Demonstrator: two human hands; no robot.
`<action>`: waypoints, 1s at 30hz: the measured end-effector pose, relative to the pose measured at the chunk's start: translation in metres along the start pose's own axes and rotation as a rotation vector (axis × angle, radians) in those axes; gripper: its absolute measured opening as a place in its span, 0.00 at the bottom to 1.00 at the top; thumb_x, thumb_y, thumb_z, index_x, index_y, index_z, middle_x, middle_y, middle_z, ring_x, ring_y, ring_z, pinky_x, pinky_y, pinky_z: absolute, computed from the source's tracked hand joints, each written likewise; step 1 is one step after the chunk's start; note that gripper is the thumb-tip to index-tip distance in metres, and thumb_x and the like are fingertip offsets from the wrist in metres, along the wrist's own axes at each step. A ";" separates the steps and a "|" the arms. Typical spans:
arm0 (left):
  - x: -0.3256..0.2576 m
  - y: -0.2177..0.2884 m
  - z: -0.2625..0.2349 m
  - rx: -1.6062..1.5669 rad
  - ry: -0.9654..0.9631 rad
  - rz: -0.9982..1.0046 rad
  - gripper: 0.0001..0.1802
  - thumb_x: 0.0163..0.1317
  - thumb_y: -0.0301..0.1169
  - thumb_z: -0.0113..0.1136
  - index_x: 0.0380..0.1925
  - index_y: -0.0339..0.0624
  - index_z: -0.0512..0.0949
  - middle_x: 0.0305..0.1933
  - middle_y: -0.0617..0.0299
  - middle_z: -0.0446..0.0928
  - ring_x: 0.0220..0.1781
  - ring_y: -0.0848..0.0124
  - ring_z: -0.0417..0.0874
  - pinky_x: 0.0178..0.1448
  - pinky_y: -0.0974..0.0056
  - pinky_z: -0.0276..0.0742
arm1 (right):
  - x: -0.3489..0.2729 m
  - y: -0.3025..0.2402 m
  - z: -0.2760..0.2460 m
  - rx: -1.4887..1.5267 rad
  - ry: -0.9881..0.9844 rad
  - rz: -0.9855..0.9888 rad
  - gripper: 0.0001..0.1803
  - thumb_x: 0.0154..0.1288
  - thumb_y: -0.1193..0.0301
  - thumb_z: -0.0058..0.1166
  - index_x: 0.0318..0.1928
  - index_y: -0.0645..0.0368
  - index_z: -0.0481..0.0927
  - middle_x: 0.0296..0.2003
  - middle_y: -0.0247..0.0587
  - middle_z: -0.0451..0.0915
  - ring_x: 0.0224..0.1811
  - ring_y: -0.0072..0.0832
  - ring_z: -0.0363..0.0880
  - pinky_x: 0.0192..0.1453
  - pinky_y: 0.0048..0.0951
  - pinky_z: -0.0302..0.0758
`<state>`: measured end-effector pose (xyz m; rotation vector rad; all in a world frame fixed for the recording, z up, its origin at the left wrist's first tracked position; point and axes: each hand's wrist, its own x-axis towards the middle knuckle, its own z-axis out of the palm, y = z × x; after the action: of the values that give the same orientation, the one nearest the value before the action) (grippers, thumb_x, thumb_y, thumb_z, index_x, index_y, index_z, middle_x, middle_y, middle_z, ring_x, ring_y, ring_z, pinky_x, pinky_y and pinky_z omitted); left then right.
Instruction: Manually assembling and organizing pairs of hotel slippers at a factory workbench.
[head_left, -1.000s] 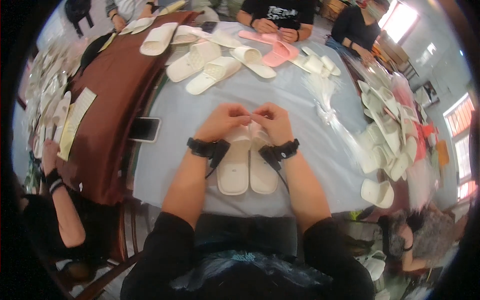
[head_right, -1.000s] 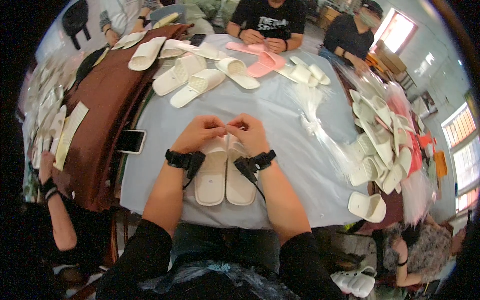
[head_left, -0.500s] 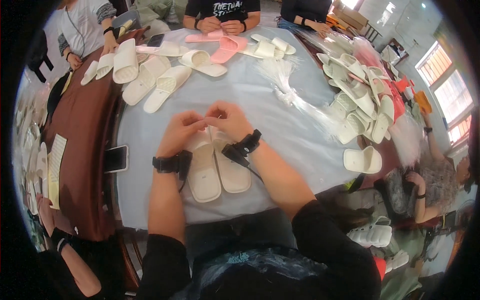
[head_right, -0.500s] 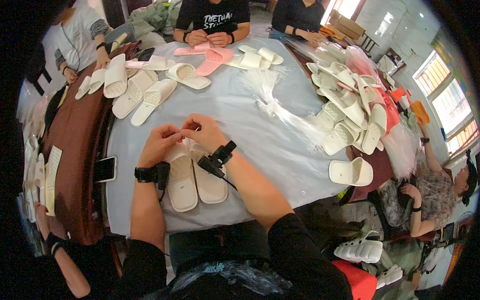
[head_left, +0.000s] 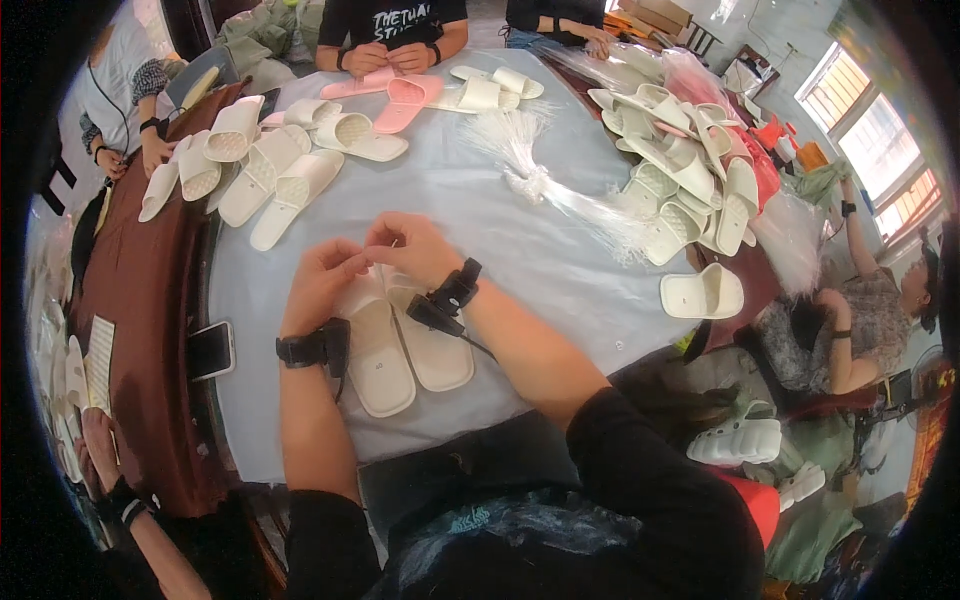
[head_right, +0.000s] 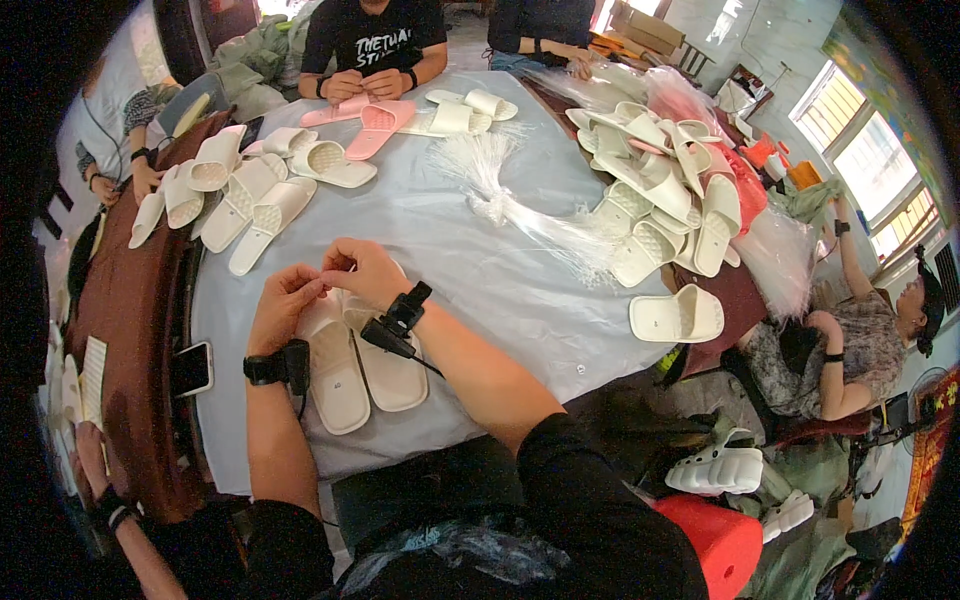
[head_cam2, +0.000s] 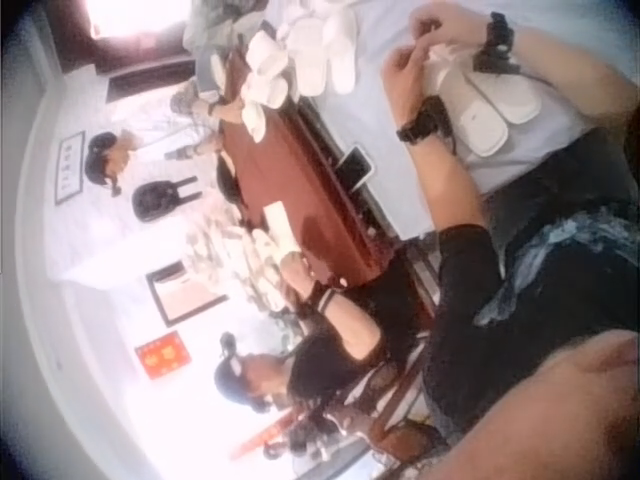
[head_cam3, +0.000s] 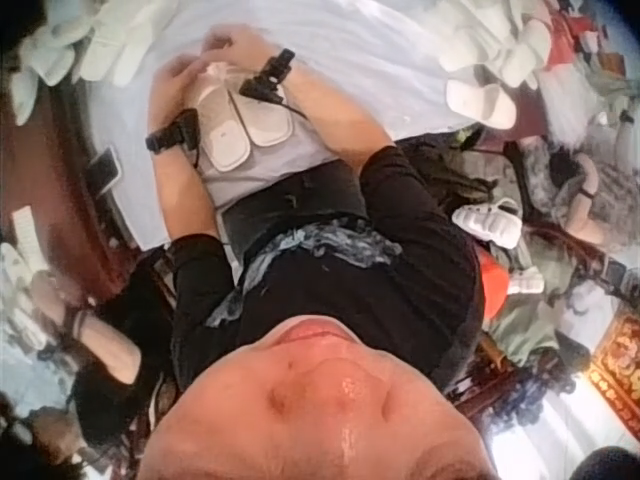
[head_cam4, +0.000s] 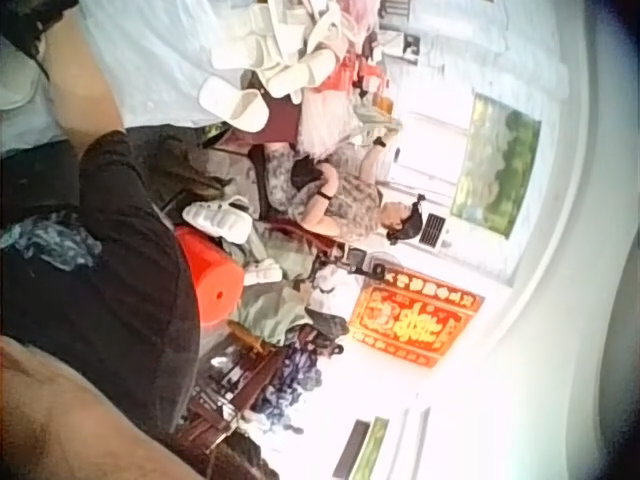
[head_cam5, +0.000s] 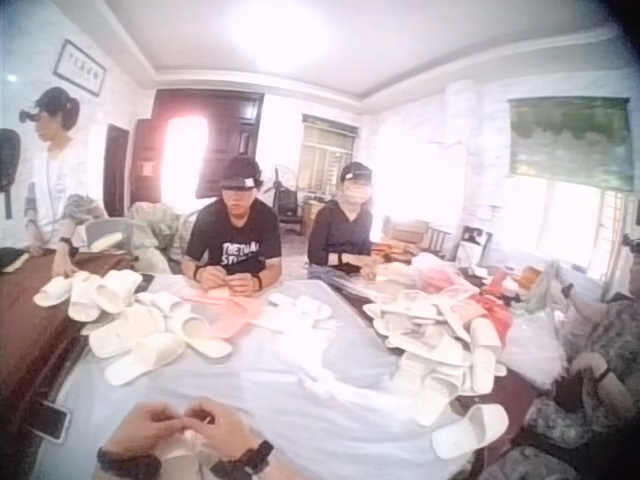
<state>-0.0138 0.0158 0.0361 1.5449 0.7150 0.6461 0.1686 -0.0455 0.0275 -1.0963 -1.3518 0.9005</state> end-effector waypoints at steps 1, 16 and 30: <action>0.000 -0.002 0.000 -0.026 -0.002 0.006 0.09 0.61 0.32 0.64 0.33 0.37 0.79 0.32 0.65 0.79 0.34 0.78 0.77 0.40 0.72 0.71 | 0.000 0.002 -0.001 -0.017 -0.004 -0.010 0.07 0.57 0.71 0.63 0.32 0.60 0.79 0.27 0.32 0.80 0.29 0.19 0.76 0.38 0.23 0.72; 0.000 0.002 -0.002 -0.040 -0.022 -0.008 0.07 0.64 0.30 0.62 0.36 0.37 0.80 0.34 0.65 0.80 0.36 0.79 0.78 0.43 0.74 0.72 | 0.001 -0.001 0.000 0.010 -0.017 -0.010 0.07 0.58 0.74 0.62 0.33 0.61 0.77 0.27 0.31 0.79 0.30 0.18 0.75 0.38 0.23 0.72; 0.001 -0.002 -0.003 -0.047 -0.021 0.021 0.08 0.63 0.29 0.63 0.36 0.35 0.80 0.35 0.65 0.80 0.37 0.78 0.78 0.43 0.73 0.73 | 0.000 -0.002 -0.002 -0.082 -0.021 0.027 0.07 0.59 0.72 0.63 0.34 0.62 0.79 0.28 0.32 0.80 0.28 0.17 0.75 0.33 0.21 0.72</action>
<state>-0.0157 0.0184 0.0341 1.5156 0.6638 0.6569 0.1701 -0.0463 0.0295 -1.1737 -1.4046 0.8848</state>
